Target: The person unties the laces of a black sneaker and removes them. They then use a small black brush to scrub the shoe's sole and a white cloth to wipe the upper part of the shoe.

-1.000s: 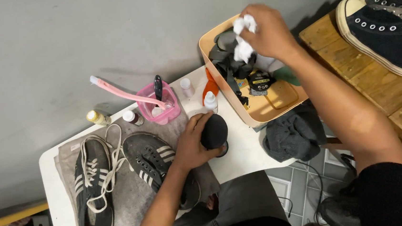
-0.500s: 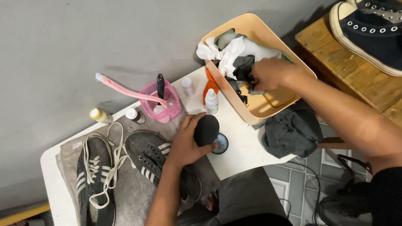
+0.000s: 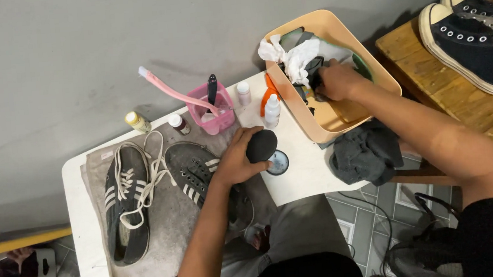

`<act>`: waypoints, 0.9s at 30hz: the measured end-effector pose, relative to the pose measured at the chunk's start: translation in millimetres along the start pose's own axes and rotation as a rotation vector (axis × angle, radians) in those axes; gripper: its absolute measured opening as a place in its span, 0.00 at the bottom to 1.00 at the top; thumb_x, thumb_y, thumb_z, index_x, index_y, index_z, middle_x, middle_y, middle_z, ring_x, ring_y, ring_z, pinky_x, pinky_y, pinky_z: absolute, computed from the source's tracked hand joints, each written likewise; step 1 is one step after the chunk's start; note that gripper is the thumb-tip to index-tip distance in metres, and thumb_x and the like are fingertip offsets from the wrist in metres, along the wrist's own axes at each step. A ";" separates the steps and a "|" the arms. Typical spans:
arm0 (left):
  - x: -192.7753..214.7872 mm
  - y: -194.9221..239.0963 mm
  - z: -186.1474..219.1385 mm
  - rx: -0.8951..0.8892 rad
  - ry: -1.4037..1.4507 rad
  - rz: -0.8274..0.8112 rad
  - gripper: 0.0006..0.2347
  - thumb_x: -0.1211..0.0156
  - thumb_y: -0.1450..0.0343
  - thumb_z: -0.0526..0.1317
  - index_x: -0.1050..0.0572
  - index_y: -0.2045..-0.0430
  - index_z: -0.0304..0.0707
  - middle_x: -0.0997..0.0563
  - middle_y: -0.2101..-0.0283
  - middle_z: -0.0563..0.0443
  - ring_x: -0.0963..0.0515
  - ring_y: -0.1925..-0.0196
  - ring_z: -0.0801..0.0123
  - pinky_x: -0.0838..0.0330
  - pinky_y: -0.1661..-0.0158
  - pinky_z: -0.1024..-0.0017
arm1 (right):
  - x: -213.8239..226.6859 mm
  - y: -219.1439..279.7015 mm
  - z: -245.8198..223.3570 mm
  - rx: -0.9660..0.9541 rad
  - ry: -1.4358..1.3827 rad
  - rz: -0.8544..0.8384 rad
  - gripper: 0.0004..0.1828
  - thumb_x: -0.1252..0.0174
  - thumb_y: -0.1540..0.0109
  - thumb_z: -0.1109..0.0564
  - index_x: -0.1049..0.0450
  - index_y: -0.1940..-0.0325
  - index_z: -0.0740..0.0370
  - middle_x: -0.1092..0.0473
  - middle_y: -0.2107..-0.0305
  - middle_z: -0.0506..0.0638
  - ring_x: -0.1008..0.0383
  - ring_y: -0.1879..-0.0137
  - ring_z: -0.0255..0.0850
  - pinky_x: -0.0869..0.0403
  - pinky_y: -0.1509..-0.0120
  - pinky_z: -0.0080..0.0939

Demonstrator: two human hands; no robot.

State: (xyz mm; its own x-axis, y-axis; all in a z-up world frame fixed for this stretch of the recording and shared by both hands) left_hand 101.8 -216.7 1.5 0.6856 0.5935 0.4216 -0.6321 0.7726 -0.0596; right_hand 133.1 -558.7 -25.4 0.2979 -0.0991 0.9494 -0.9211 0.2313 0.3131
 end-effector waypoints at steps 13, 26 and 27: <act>-1.2 -4.4 -17.5 -0.072 -0.098 0.024 0.37 0.27 0.42 0.49 0.36 0.37 0.46 0.34 0.41 0.46 0.30 0.38 0.54 0.32 0.44 0.59 | 139.1 210.0 -74.6 0.227 -0.681 0.130 0.39 0.45 0.43 0.41 0.37 0.31 0.62 0.31 0.43 0.58 0.28 0.43 0.49 0.27 0.45 0.49; 7.2 -2.2 -17.4 0.081 0.057 0.111 0.41 0.24 0.44 0.52 0.36 0.34 0.43 0.34 0.38 0.36 0.35 0.31 0.41 0.42 0.33 0.44 | -31.4 175.6 -196.8 0.524 -0.179 0.248 0.30 0.35 0.47 0.42 0.23 0.45 0.59 0.28 0.51 0.57 0.29 0.44 0.52 0.25 0.46 0.46; 7.8 -0.4 -15.6 0.082 0.057 0.114 0.41 0.24 0.44 0.52 0.36 0.34 0.43 0.34 0.38 0.36 0.35 0.31 0.41 0.42 0.33 0.44 | -32.6 175.4 -197.8 0.527 -0.178 0.248 0.30 0.35 0.47 0.42 0.23 0.45 0.59 0.28 0.51 0.57 0.29 0.44 0.52 0.25 0.46 0.46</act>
State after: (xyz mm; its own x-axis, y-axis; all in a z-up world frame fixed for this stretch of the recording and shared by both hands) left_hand 113.1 -208.9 -9.3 0.6253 0.6901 0.3645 -0.7330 0.6796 -0.0293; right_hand 11.4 -323.5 3.0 0.0540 -0.2740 0.9602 -0.9712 -0.2378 -0.0132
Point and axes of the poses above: each hand's wrist, its own y-axis away from the middle knuckle, its own x-axis out of the back of the hand, z = x × y, the point moved 8 cm from there along -y, towards the middle knuckle
